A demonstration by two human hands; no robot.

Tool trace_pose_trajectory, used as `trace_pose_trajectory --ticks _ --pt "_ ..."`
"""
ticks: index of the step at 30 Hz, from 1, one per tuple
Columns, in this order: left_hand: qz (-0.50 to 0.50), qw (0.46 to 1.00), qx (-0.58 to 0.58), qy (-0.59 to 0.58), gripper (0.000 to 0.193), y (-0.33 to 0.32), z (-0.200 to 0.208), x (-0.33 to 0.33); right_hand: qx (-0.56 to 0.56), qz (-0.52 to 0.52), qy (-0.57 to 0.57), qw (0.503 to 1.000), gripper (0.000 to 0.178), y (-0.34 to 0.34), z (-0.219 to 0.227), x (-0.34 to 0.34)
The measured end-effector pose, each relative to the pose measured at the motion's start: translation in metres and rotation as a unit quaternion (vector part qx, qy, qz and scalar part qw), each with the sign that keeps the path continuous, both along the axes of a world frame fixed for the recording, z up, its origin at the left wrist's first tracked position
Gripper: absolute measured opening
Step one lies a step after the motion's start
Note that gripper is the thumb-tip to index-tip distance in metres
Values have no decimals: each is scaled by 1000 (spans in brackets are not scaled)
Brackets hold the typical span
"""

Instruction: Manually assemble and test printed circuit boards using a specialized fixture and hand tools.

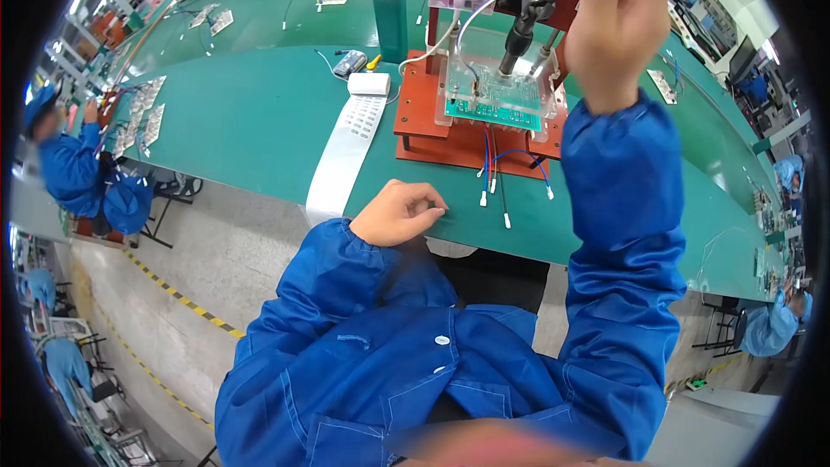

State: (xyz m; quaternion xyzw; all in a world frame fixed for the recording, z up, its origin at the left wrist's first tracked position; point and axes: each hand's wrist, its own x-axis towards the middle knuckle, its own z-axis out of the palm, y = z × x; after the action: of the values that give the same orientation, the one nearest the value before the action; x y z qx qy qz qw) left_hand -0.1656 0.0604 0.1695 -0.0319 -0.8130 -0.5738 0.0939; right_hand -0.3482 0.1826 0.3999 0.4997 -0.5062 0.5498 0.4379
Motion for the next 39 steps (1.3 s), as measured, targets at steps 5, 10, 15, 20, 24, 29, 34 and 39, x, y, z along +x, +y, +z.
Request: trace_pose_trajectory --ticks 5,10,15,20,24,29,34,39 --pt "-38 999 -5 -4 10 5 8 -13 300 -143 -259 907 33 8 62 -117" --pt "-5 1000 6 18 9 -1 -2 -2 108 -240 -78 961 56 12 -20 -74" --pt "-30 999 7 36 10 0 1 -3 245 -153 205 935 45 82 -148 -4" --pt "-50 998 -26 17 11 -2 4 -10 251 -169 102 948 44 72 -186 -9" --pt "-30 999 9 17 11 -3 -4 -3 228 -141 106 958 35 70 -178 -15" --pt "35 998 29 44 10 2 -4 8 243 -128 134 952 38 57 -166 -12" --pt "34 998 32 35 10 7 -1 8 202 -135 180 953 39 59 -169 -20" --pt "141 980 93 106 6 7 -19 18 180 -62 149 970 40 71 -155 -10"
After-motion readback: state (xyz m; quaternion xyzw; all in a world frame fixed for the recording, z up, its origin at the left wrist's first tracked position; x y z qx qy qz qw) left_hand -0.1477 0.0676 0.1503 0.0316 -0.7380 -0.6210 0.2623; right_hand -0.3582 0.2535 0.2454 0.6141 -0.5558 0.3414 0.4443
